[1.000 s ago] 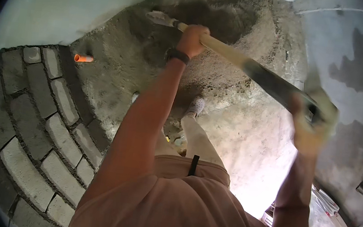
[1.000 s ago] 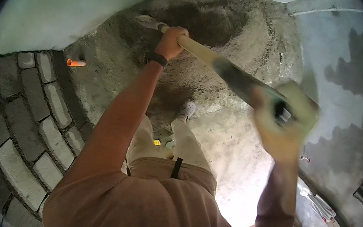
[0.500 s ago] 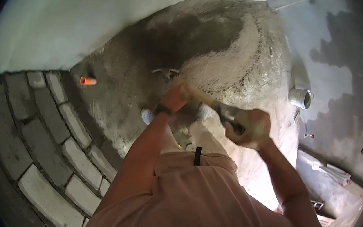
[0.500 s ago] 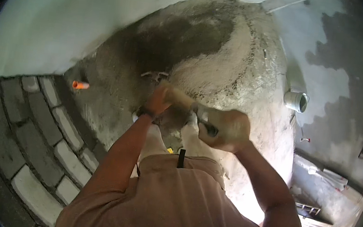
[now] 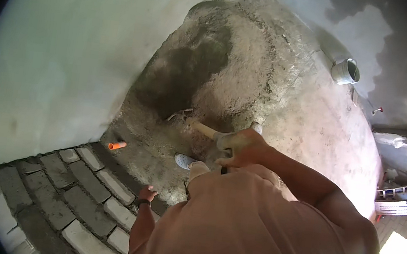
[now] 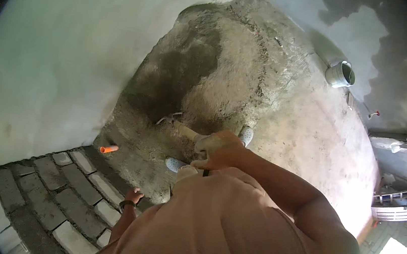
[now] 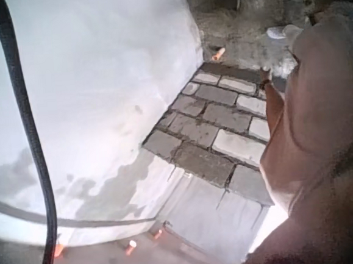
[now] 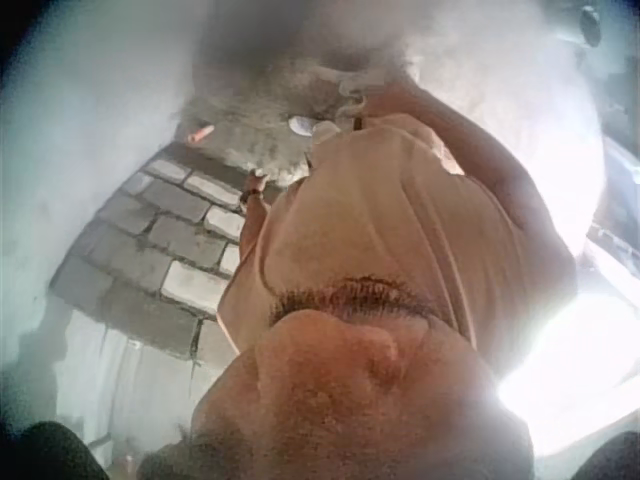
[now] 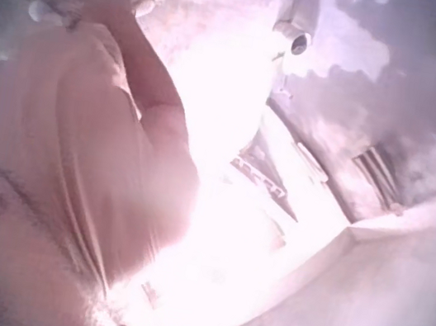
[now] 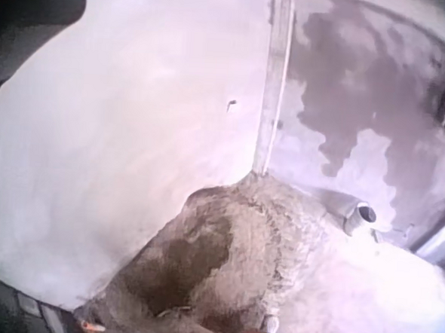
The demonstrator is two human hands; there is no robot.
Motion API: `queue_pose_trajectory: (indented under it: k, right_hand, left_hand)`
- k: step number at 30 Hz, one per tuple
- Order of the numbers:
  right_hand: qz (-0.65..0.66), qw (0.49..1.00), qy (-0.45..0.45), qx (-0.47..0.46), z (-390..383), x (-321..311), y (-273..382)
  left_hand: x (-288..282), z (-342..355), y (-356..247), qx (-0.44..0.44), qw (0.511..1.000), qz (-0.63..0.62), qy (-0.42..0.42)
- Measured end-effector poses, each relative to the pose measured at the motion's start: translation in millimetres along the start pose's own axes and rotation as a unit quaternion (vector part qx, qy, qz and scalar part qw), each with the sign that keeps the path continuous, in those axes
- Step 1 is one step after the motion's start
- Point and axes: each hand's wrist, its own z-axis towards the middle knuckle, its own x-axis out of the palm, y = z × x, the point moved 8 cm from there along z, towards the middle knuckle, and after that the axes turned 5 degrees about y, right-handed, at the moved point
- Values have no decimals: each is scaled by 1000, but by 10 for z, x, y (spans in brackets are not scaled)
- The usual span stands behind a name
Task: The person is mixing mortar and applying it to a wall or floor using a shovel and trowel.
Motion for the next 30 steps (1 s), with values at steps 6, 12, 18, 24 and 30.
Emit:
queue_pose_trajectory:
  k: [6,12,18,24,30]
  right_hand:
    - [13,995,44,-90,-682,-452,-541]
    - [-94,987,124,-33,-1431,-1587,-873]
    - [-80,994,70,1,-900,-1391,-1820]
    - [-59,996,55,-34,-594,-1600,-2189]
    - [-81,991,101,-44,-6,-2178,-2278]
  left_hand:
    - [-434,-179,-1765,117,987,-81,-67]
    - [-1240,-1125,-5038,297,943,-63,-139]
    - [-880,-847,-6154,400,913,-35,-74]
    - [-250,46,-5408,222,962,-160,-1]
    - [47,472,-4566,-29,964,-253,78]
